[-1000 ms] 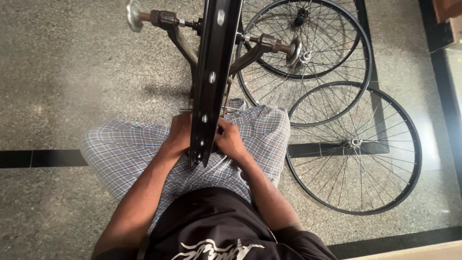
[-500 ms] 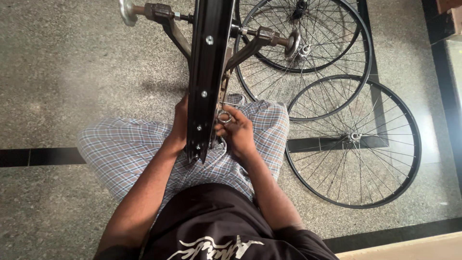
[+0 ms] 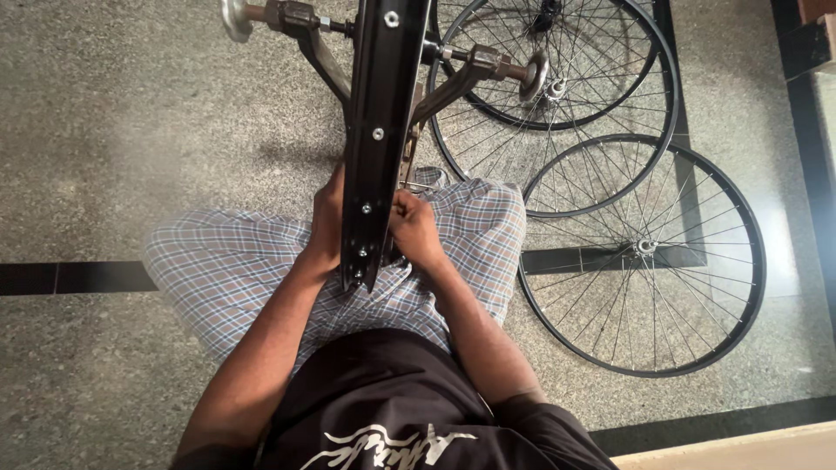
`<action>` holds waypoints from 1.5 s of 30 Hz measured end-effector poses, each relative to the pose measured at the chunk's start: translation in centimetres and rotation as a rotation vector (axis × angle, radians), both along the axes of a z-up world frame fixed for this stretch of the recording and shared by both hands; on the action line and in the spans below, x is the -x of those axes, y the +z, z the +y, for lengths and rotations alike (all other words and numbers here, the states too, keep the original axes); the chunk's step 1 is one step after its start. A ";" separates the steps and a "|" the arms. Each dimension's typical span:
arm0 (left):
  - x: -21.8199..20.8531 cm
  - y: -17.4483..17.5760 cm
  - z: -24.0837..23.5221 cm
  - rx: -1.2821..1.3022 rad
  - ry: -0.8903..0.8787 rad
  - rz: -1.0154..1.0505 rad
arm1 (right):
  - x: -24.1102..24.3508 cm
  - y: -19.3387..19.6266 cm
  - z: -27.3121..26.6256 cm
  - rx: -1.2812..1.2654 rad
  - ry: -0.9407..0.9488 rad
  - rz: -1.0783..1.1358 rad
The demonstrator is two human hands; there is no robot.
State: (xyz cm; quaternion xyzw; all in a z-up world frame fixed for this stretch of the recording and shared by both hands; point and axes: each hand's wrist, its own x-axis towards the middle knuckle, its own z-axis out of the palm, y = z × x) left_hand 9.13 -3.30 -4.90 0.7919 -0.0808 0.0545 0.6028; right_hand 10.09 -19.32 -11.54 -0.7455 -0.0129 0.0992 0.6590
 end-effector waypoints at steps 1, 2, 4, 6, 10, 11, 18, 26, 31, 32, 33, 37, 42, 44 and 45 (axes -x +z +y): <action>0.3 -0.6 0.0 -0.025 0.004 -0.029 | 0.1 -0.3 0.1 -0.008 -0.005 -0.030; 0.6 -1.3 0.0 0.074 -0.005 -0.115 | 0.3 -0.6 0.1 -0.016 -0.010 -0.061; 1.2 -3.2 0.0 0.269 -0.028 -0.286 | 0.3 -0.8 0.3 -0.013 -0.021 -0.155; 1.1 -5.3 0.3 0.247 0.014 -0.033 | 0.5 -0.8 0.4 0.016 -0.024 -0.277; 0.1 -8.8 1.2 0.297 -0.131 -0.032 | 0.1 -1.0 0.6 0.145 -0.039 -0.354; -0.3 -9.3 1.3 0.288 -0.142 -0.018 | -0.1 -1.1 0.6 0.150 -0.050 -0.306; -0.9 -10.0 1.6 0.207 -0.101 0.049 | -1.1 -2.7 0.2 0.146 -0.035 -0.345; -1.6 -9.0 2.0 0.049 -0.163 0.227 | -0.4 -2.4 -1.3 0.049 0.192 -0.232; -1.6 -7.2 2.9 -0.085 -0.255 0.202 | 2.1 -0.7 -2.7 -0.030 0.071 0.066; -1.6 -6.8 2.9 -0.084 -0.281 0.133 | 2.6 -0.4 -2.7 -0.025 0.043 0.114; -1.6 -6.4 3.1 -0.083 -0.310 0.060 | 2.9 -0.3 -2.7 -0.020 0.013 0.159; -1.1 -5.3 3.4 -0.080 -0.372 0.119 | 3.9 -0.8 -2.2 0.187 0.128 -0.074; 0.4 -4.3 2.0 -0.490 -0.164 -0.119 | 4.6 -1.2 -0.7 0.329 0.087 -0.339; 1.1 -3.8 1.9 -0.636 -0.101 -0.132 | 4.8 -0.1 -0.6 0.304 0.134 -0.468; 1.2 -3.5 2.1 -0.644 -0.091 -0.155 | 4.8 0.7 -0.6 0.291 0.155 -0.536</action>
